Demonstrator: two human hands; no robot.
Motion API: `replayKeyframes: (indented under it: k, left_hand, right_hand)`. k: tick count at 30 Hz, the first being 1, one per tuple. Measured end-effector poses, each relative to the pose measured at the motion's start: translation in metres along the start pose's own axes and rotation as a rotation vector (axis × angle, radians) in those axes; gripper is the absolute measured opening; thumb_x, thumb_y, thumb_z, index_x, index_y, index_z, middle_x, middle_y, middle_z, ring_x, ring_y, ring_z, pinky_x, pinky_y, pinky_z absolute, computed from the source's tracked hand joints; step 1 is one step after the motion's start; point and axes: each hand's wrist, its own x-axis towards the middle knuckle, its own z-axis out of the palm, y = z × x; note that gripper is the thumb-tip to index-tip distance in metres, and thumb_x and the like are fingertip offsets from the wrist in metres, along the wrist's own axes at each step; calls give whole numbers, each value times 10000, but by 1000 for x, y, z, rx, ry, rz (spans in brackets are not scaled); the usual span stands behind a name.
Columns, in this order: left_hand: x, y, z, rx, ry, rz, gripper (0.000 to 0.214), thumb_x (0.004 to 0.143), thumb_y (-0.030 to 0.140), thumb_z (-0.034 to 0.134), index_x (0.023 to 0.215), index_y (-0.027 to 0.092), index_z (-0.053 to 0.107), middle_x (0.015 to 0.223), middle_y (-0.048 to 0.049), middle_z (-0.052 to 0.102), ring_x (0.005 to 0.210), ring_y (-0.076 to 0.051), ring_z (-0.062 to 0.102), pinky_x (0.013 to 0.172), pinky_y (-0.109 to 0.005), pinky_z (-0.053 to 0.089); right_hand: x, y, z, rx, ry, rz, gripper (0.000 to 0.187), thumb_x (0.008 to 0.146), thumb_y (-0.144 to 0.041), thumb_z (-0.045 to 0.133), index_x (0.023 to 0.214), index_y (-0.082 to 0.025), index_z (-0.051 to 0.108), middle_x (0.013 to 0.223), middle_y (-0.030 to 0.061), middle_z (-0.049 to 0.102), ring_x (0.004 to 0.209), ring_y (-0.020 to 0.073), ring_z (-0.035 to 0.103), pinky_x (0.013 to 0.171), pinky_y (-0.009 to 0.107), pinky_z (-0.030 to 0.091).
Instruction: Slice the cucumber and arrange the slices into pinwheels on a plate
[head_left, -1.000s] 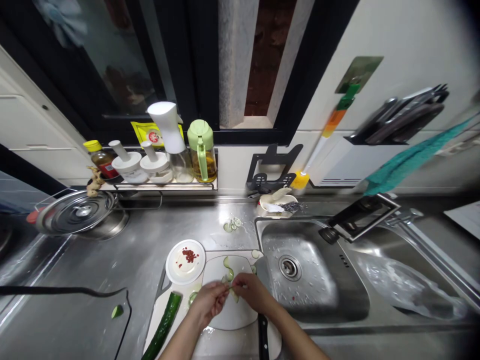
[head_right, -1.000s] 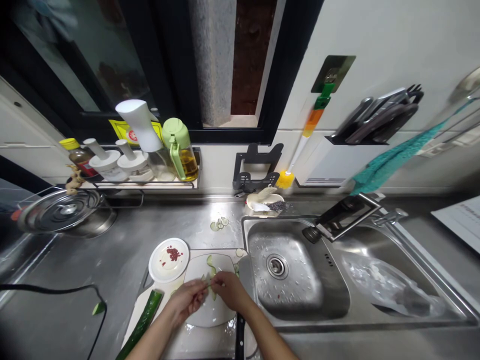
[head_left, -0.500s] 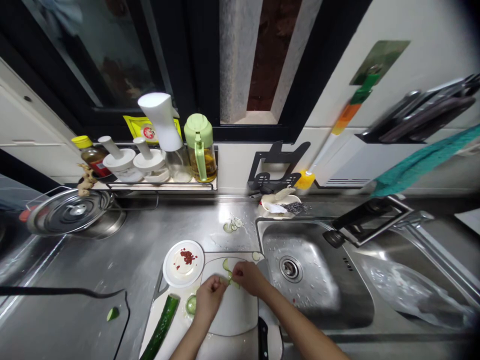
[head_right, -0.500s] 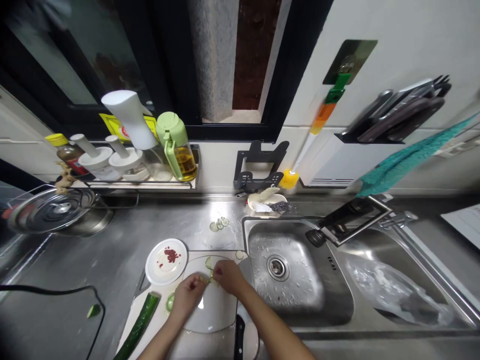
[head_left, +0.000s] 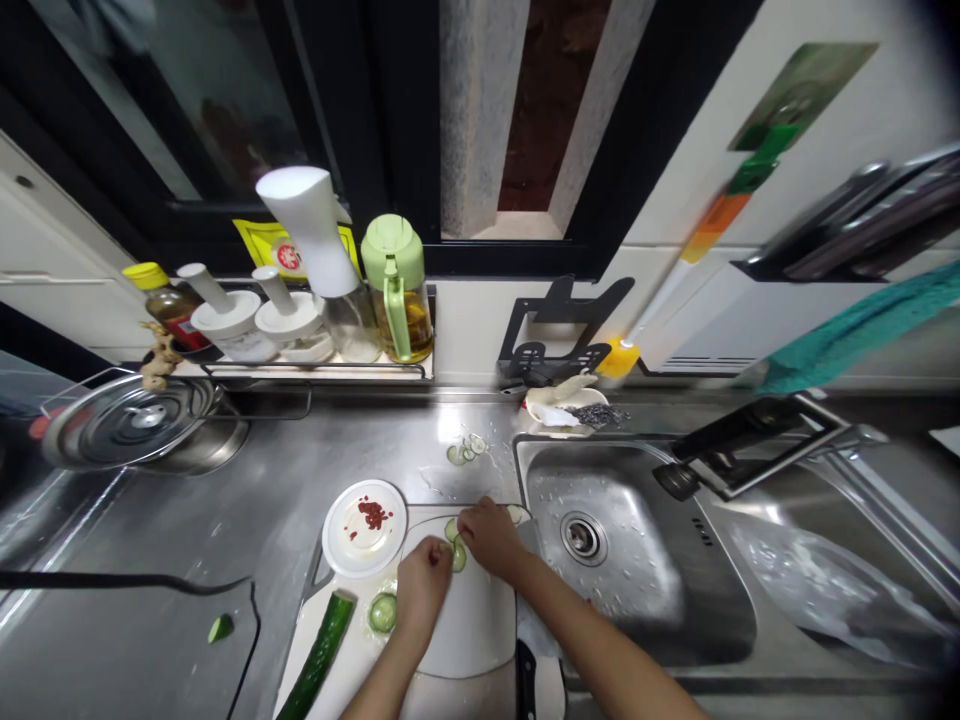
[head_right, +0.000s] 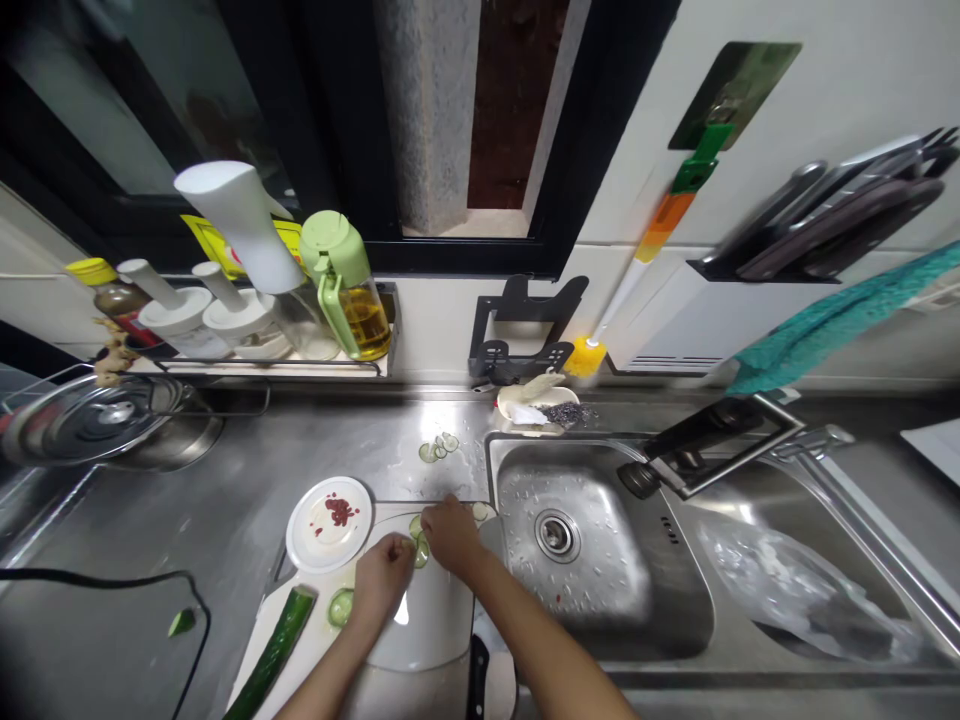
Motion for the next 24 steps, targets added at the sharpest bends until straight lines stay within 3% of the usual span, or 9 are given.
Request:
replayKeyframes:
  k: [11,15,18,24]
  left_hand:
    - [-1,9,-2,115,-44,-26,172,862,245,480,733,212,589,616,6,615,585,-133,534,575,-233,255]
    - [-1,7,-2,187,-60,-17,91,856,246,506,892,214,583,701,-6,643,652,-154,574,596,-244,265]
    - [-2,5,-3,238,-45,-2,196,846,260,530,1031,207,566,815,-32,653,723,-169,588,632,-251,290]
    - [-4,2,-4,272,-31,48,148,867,311,501,913,205,595,829,-45,620,773,-182,584,659,-261,317]
  right_hand:
    - [0,2,11,-132,36,-104,226,915,-183,433,875,-181,655,940,103,685,1034,264,512,804,373,345]
    - [-1,1,14,-166,56,-127,219,924,-202,437,905,-181,654,954,106,674,1044,272,502,814,383,352]
    - [-2,1,15,-184,76,-125,201,922,-199,449,928,-187,650,983,102,665,1051,274,492,817,386,356]
    - [-5,-1,17,-192,107,-127,183,919,-197,469,912,-180,652,992,107,661,1044,274,488,818,397,351]
